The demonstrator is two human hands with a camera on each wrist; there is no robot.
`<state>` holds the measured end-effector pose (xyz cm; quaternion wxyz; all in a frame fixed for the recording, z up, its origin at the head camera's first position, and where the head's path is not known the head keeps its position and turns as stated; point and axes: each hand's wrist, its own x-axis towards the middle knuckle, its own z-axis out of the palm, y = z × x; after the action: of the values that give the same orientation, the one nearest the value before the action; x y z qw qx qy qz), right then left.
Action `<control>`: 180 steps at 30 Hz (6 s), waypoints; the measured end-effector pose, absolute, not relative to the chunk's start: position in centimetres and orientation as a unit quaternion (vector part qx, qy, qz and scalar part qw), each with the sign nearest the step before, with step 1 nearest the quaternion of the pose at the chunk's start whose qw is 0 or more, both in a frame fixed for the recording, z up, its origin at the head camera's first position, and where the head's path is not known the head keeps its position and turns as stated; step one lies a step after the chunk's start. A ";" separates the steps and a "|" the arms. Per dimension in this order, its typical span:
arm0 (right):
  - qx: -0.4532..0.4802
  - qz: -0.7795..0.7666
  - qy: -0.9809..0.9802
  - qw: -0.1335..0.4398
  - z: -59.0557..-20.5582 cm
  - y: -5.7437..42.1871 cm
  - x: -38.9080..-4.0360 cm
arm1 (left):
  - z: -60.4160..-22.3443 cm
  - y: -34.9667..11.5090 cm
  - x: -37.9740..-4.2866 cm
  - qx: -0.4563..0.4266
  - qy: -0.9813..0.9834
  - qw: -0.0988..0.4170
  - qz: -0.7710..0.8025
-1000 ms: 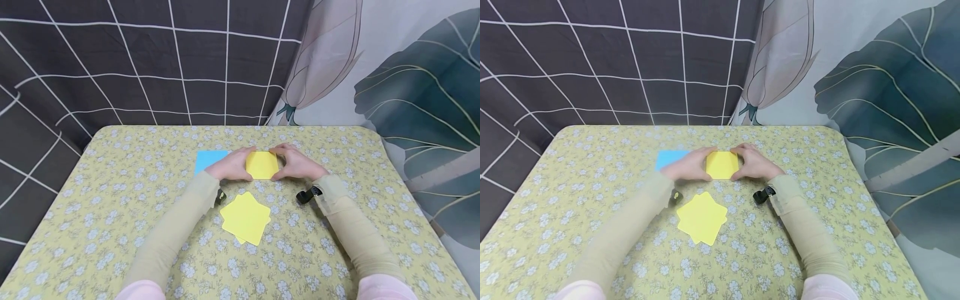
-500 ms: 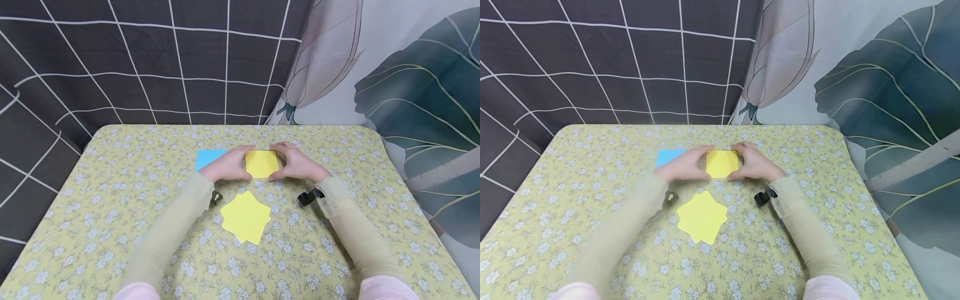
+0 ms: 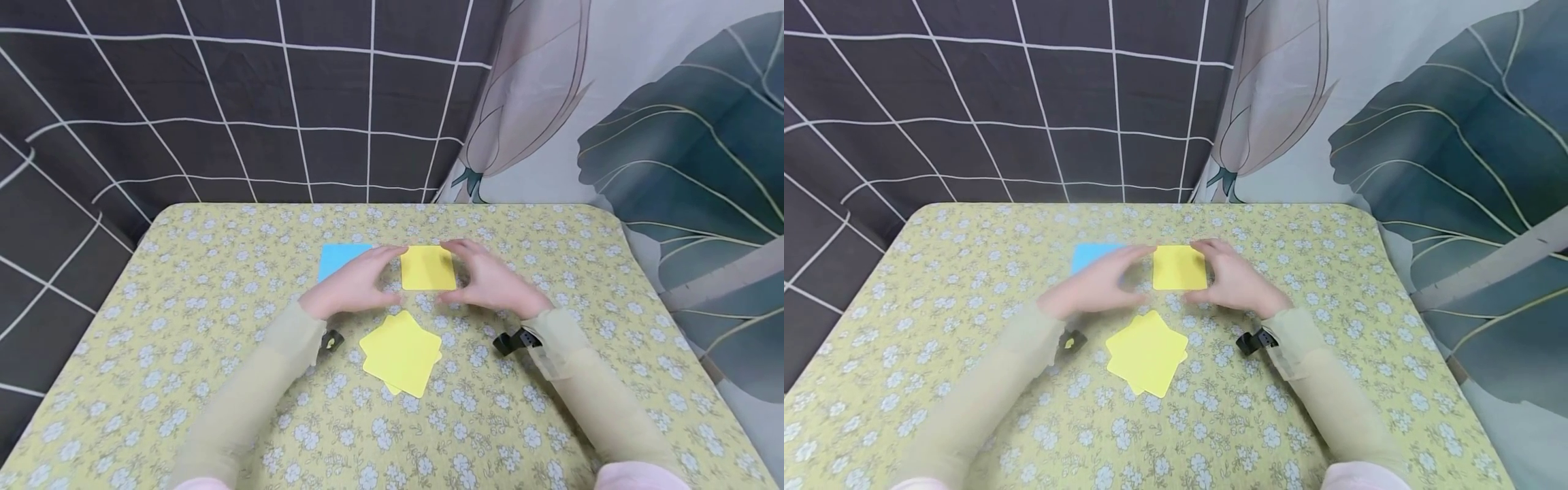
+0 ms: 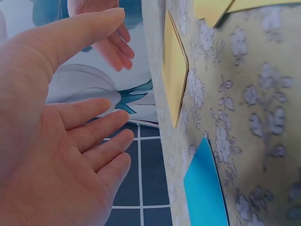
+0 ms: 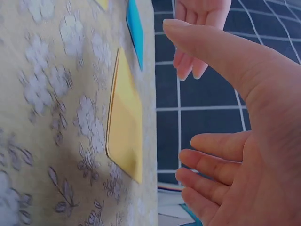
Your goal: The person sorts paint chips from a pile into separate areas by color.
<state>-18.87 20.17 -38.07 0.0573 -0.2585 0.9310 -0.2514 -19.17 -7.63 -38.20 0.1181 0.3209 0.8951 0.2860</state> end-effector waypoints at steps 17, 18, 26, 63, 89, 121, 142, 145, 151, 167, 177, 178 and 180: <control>-0.255 -0.228 0.937 0.077 -38.0 18.8 -13.4 | -39.1 -9.6 -14.6 0.335 0.891 0.128 0.277; -0.257 -0.227 0.936 0.077 -38.1 18.7 -13.1 | -39.2 -9.6 -14.4 0.337 0.891 0.131 0.276; -0.274 -0.225 0.933 0.066 -38.8 17.8 -10.8 | -39.7 -9.9 -12.7 0.356 0.882 0.153 0.268; -0.276 -0.222 0.933 0.069 -40.8 15.4 -7.5 | -40.6 -10.4 -11.1 0.355 0.876 0.175 0.276; -0.293 -0.218 0.929 0.052 -39.1 14.7 -11.1 | -40.3 -11.3 -12.6 0.317 0.894 0.139 0.286; -0.328 -0.272 0.904 0.048 -39.7 9.4 -21.4 | -38.3 -16.6 -19.4 0.239 0.923 0.085 0.290; -0.313 -0.217 0.919 0.103 -41.2 7.0 -24.3 | -39.7 -17.5 -22.6 0.216 0.932 0.143 0.255; -0.313 -0.218 0.920 0.096 -41.2 7.1 -24.4 | -39.7 -17.4 -22.7 0.216 0.931 0.141 0.260; -0.305 -0.237 0.920 0.072 -40.4 8.7 -24.5 | -39.3 -16.2 -22.9 0.222 0.928 0.117 0.277; -0.249 -0.188 0.942 0.124 -39.3 18.6 -24.3 | -40.6 -5.3 -23.8 0.284 0.915 0.130 0.256; -0.232 -0.224 0.938 0.127 -39.6 19.0 -23.6 | -40.6 -4.5 -23.2 0.292 0.906 0.141 0.271; -0.232 -0.230 0.937 0.125 -39.7 18.9 -23.6 | -40.6 -4.3 -23.1 0.294 0.905 0.143 0.271; -0.233 -0.240 0.935 0.123 -39.9 18.8 -23.6 | -40.8 -4.1 -23.1 0.299 0.904 0.144 0.268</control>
<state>-23.57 18.79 -39.90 0.1226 -0.2325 0.9345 -0.2399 -23.11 -4.12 -40.79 0.1443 0.2993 0.9043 0.2682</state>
